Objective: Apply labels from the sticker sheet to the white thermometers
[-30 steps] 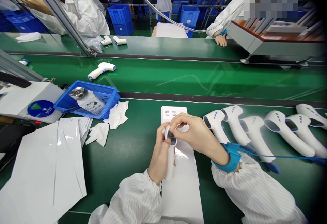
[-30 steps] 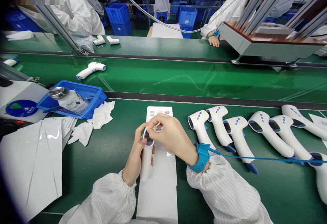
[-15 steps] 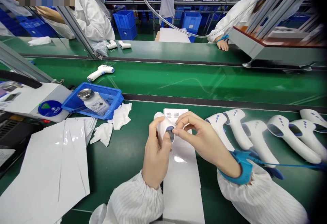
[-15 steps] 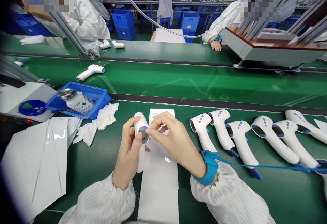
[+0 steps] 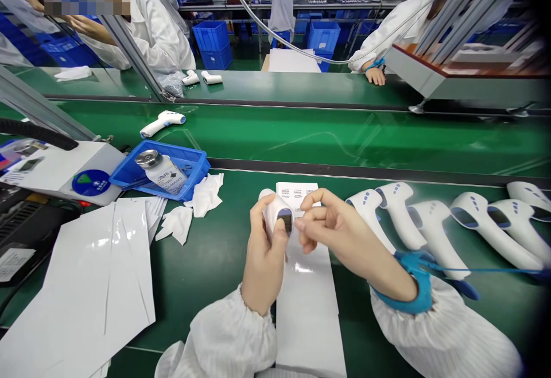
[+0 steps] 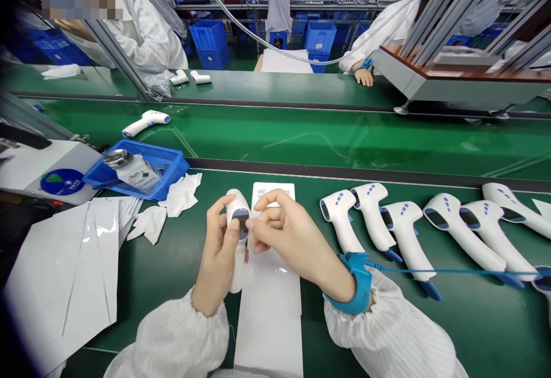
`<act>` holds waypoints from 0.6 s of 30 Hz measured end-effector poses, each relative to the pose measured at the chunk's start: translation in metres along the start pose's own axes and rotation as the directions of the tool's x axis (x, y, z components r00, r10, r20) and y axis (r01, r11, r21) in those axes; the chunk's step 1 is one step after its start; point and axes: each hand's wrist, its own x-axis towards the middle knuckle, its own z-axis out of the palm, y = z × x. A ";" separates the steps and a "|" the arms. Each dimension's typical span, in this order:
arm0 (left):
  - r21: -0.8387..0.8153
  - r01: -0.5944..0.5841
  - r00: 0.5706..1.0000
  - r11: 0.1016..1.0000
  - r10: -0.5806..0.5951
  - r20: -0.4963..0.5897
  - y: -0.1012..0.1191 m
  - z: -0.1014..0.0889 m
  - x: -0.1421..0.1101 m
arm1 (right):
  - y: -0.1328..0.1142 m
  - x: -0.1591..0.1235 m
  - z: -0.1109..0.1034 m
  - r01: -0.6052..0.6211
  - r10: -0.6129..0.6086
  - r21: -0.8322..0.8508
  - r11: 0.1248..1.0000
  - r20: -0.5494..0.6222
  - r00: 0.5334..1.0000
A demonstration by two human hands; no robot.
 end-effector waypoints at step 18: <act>-0.264 0.086 0.996 0.961 -0.076 0.047 0.014 0.002 -0.006 | 0.022 0.007 0.008 0.196 -0.207 -0.071 0.978 -0.251 0.945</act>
